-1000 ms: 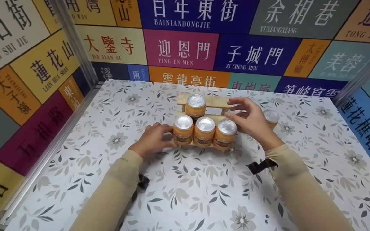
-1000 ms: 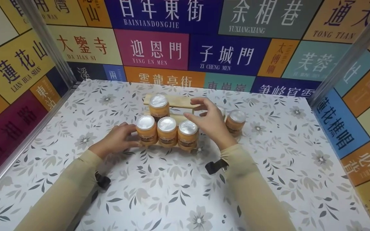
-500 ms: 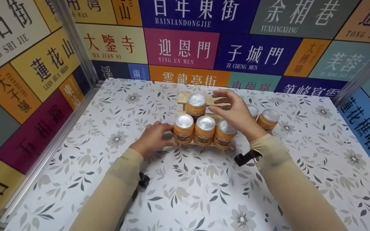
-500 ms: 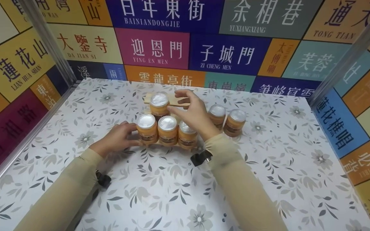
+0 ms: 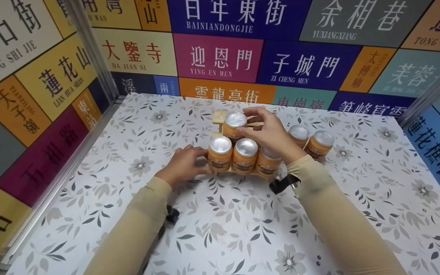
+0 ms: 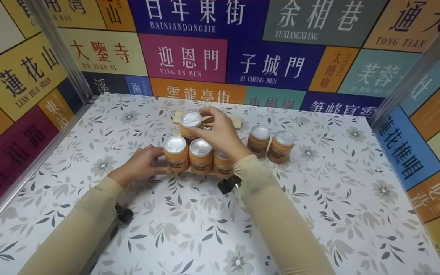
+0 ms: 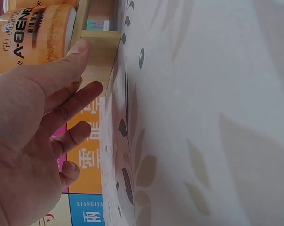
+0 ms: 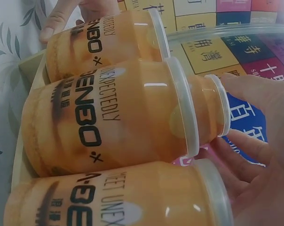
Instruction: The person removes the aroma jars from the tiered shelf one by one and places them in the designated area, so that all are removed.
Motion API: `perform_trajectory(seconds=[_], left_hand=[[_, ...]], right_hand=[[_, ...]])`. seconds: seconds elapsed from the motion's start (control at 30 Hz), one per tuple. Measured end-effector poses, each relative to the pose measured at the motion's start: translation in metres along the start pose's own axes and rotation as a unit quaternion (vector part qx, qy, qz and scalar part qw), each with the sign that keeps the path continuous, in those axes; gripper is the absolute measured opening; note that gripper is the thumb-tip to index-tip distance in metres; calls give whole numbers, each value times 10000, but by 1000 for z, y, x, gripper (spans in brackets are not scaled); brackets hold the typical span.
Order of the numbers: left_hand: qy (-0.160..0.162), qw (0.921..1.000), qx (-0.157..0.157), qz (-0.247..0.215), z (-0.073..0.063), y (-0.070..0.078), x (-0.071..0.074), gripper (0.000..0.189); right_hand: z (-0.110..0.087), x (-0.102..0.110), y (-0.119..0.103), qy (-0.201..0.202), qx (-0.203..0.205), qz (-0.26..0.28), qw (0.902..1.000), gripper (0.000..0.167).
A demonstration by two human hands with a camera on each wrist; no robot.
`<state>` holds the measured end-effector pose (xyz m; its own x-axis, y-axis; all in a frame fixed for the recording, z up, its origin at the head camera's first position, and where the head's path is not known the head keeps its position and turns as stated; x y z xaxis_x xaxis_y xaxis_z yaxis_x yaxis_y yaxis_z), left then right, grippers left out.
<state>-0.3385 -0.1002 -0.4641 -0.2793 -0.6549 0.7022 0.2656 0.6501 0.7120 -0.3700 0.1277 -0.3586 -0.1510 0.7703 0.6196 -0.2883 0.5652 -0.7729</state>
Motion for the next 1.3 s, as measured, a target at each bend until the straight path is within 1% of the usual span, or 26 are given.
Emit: perform_trajectory(seconds=[0.1, 0.27, 0.37, 0.53, 0.6, 0.73, 0.83, 1.03, 1.2, 1.3], left_hand=[[-18, 10000, 48, -6, 0, 0, 0, 69], [-21, 9998, 171, -69, 1, -2, -1, 70], [-17, 9997, 204, -146, 1, -3, -2, 69], [-70, 9992, 291, -251, 0, -5, -4, 70], [-62, 9991, 325, -265, 0, -6, -4, 71], [-17, 9999, 114, -74, 2, -2, -2, 69], [-7, 10000, 0, 40, 2, 1, -2, 68], [-29, 9999, 102, -126, 2, -1, -3, 70], [-2, 9998, 152, -151, 1, -2, -2, 70], [6, 9998, 146, -157, 1, -2, -1, 70]], right_hand=[[2, -3, 3, -54, -131, -23, 9999, 62], [4, -7, 4, 36, -238, -80, 9997, 63], [6, -9, 5, 69, -313, 45, 9995, 63], [7, -12, 9, 128, -487, 463, 9977, 63], [7, -13, 10, 151, -469, 516, 9975, 63], [9, -11, 8, 249, -259, 348, 9987, 61], [9, -9, 7, 369, -215, 291, 9987, 59], [6, -9, 8, 584, -415, 468, 9963, 56], [5, -6, 7, 729, -504, 695, 9936, 57], [7, 1, 4, 818, -432, 507, 9944, 57]])
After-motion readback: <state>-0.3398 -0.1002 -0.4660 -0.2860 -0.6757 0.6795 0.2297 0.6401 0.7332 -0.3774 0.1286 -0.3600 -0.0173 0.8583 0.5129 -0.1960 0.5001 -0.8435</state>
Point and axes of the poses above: each hand's wrist, its own z-axis towards the middle knuckle, its own x-axis out of the back of the hand, y = z × x, the point moved 7 cm from there along z, towards the middle knuckle, and after that the axes turned 13 degrees about -z, right-handed, at the moved point
